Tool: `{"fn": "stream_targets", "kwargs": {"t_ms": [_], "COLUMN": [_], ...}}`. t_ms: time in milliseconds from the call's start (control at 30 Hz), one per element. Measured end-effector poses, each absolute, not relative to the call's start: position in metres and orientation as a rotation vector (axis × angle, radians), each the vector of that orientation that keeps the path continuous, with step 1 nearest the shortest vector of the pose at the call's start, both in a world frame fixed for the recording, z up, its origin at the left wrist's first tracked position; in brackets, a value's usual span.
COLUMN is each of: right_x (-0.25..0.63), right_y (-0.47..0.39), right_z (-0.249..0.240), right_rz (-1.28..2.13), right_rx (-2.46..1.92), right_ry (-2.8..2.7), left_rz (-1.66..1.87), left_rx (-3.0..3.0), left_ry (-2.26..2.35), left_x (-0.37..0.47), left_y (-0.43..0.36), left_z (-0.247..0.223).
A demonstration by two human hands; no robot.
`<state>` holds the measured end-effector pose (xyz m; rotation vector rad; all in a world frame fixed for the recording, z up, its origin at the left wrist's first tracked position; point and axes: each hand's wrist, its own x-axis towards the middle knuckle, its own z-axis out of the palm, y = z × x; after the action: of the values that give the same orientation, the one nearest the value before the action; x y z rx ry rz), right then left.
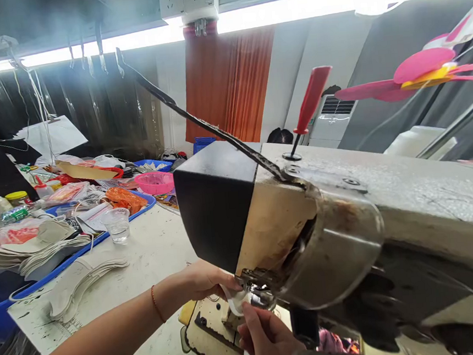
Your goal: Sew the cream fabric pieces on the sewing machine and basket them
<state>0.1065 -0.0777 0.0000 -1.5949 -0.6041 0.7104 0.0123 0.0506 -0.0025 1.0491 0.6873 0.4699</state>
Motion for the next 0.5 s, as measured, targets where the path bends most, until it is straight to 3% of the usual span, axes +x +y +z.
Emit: {"fn": "stream_targets", "kwargs": {"t_ms": [500], "right_x": [0.1104], "right_y": [-0.074], "right_z": [-0.0029], "right_rz": [0.8], "right_rx": [-1.462], "right_ry": [-0.582], "left_rz": [0.502], "left_rx": [1.013], "left_ry": [0.638], "left_x": [0.0145], "left_y": [0.0503], "left_z": [-0.0049]}}
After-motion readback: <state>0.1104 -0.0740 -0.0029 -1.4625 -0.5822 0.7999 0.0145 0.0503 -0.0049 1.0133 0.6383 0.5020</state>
